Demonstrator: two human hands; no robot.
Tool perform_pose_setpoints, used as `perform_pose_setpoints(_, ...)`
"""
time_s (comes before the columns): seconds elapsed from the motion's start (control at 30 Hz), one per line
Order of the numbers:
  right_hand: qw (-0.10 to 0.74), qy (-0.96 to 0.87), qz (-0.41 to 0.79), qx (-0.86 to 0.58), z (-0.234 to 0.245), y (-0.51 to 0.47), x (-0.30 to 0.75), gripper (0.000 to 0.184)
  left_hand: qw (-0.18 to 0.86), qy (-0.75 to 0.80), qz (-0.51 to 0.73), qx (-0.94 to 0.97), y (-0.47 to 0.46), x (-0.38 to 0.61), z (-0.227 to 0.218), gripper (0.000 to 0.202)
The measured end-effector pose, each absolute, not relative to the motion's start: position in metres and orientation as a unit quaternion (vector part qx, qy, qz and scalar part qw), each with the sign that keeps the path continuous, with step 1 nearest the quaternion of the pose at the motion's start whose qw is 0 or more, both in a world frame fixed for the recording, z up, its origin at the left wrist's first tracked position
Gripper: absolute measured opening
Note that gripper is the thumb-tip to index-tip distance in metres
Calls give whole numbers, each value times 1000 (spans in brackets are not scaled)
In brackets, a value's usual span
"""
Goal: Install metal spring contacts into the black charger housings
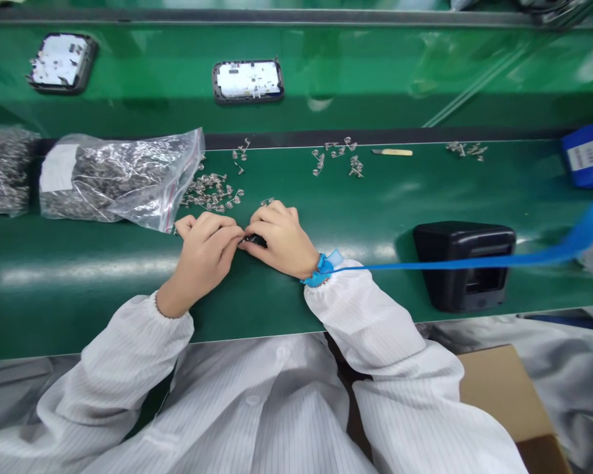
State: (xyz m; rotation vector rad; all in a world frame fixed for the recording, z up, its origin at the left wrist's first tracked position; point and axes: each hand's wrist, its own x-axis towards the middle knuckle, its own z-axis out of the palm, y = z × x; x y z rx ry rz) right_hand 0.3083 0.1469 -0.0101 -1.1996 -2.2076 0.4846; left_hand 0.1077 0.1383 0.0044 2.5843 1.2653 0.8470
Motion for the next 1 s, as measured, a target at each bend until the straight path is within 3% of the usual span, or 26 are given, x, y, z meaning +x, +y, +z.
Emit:
perform_pose_setpoints(0.13, 340, -796, 227, -446, -8, 150, 310, 14, 109, 431, 325, 835, 140, 108, 6, 10)
perform_pose_setpoints(0.37, 433, -757, 272, -407, -1, 152, 312, 17, 210, 410, 357, 813, 141, 108, 14, 26)
perform_pose_setpoints(0.53, 439, -709, 334, -439, 1, 147, 309, 17, 287, 423, 404, 759, 141, 111, 11, 15)
perform_pose_setpoints(0.73, 485, -635, 399, -450, -5, 143, 304, 17, 404, 439, 435, 675, 137, 117, 8, 24)
perform_pose_setpoints(1.0, 491, -631, 346, -490, -2, 140, 301, 24, 371, 440, 443, 688, 133, 117, 10, 22)
